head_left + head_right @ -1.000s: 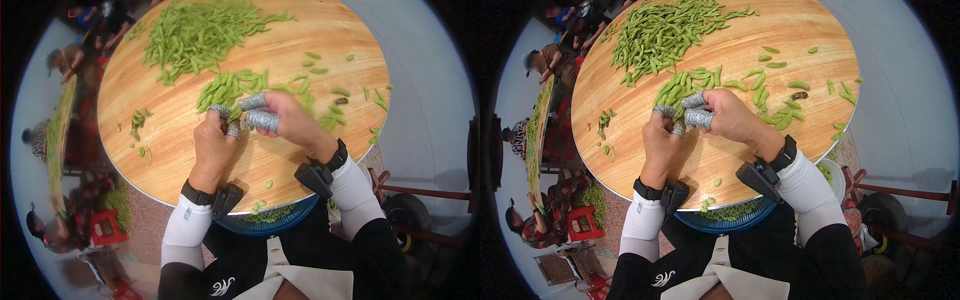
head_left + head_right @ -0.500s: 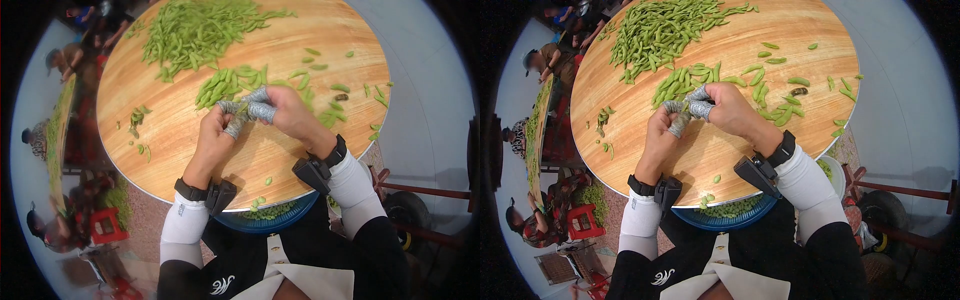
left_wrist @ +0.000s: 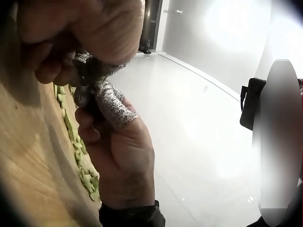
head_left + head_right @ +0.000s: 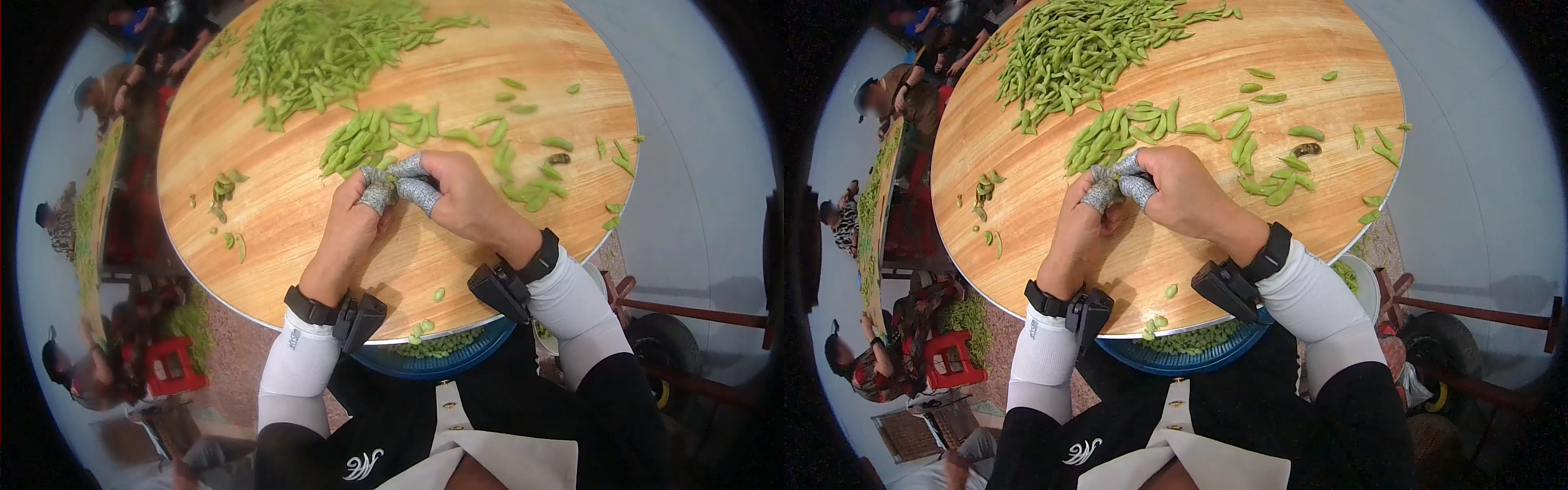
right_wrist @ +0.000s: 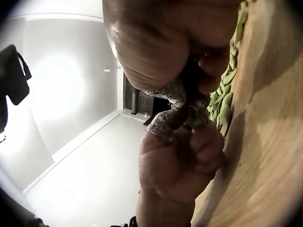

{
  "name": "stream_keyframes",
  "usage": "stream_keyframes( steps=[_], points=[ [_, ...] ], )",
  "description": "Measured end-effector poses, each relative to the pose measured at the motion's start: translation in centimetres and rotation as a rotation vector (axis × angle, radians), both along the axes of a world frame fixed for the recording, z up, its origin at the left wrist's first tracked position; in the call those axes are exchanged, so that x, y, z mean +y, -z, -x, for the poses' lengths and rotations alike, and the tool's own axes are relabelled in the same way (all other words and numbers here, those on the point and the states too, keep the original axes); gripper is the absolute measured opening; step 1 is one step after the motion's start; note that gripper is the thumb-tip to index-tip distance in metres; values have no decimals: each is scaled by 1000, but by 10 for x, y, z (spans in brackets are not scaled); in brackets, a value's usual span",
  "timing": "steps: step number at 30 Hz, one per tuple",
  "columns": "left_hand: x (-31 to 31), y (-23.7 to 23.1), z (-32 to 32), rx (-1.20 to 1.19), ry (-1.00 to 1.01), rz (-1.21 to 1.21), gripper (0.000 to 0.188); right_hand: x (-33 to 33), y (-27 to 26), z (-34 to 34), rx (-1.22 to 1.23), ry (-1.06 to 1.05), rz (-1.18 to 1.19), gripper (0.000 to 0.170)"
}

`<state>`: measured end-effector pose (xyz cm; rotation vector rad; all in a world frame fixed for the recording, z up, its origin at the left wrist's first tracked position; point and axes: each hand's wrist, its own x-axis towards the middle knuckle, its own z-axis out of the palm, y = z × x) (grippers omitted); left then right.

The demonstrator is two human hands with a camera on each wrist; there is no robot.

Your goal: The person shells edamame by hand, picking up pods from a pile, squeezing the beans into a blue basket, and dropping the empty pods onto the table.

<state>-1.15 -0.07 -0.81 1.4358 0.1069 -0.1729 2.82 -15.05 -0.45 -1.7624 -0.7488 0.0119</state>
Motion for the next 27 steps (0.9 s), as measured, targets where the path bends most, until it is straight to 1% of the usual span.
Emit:
stream_keyframes(
  steps=[1,3,4,5,6,7,9,12,13,15,16,18,19,21,22,24,25,27],
  points=[
    [0,-1,0,54,11,76,8,0,-1,0,2,0,0,9],
    [-2,-3,0,74,19,108,8,-1,-4,1,122,-55,-37,9],
    [-2,-4,0,93,23,140,9,-2,-2,0,123,-53,-36,9],
    [-2,-5,0,94,24,140,9,-2,0,-2,204,-85,-90,9],
    [-2,-6,0,130,43,254,9,-2,0,-3,284,-117,-144,9],
    [-1,-6,-1,165,62,368,9,-3,-2,-4,285,-116,-144,9],
    [0,-5,-1,182,73,397,9,-6,-11,-4,529,-174,-152,8],
    [1,-7,0,190,88,415,9,-6,-11,-4,542,-130,-137,8],
    [1,-8,0,184,93,403,10,-6,-8,-4,542,-131,-137,8],
    [2,-6,0,188,75,392,10,-4,-2,-4,170,-66,-68,8],
    [3,-5,0,192,57,380,11,-3,-1,-3,172,-68,-68,8],
    [3,-4,-1,196,68,407,10,-2,-5,0,39,-72,-54,8],
    [2,-4,0,199,83,434,10,-1,-4,0,42,-71,-54,8],
    [1,-5,0,212,89,438,10,-2,-4,-1,147,-58,-76,6],
    [1,-6,-1,221,92,439,11,-3,-4,-2,146,-57,-76,6],
    [1,-5,0,201,131,461,11,-4,-4,-4,455,-89,-151,7],
    [0,-4,0,181,168,485,12,-5,-5,-4,453,-88,-151,7],
    [-1,-9,1,157,170,491,13,-7,-9,-4,636,-81,-222,9]
  ],
)
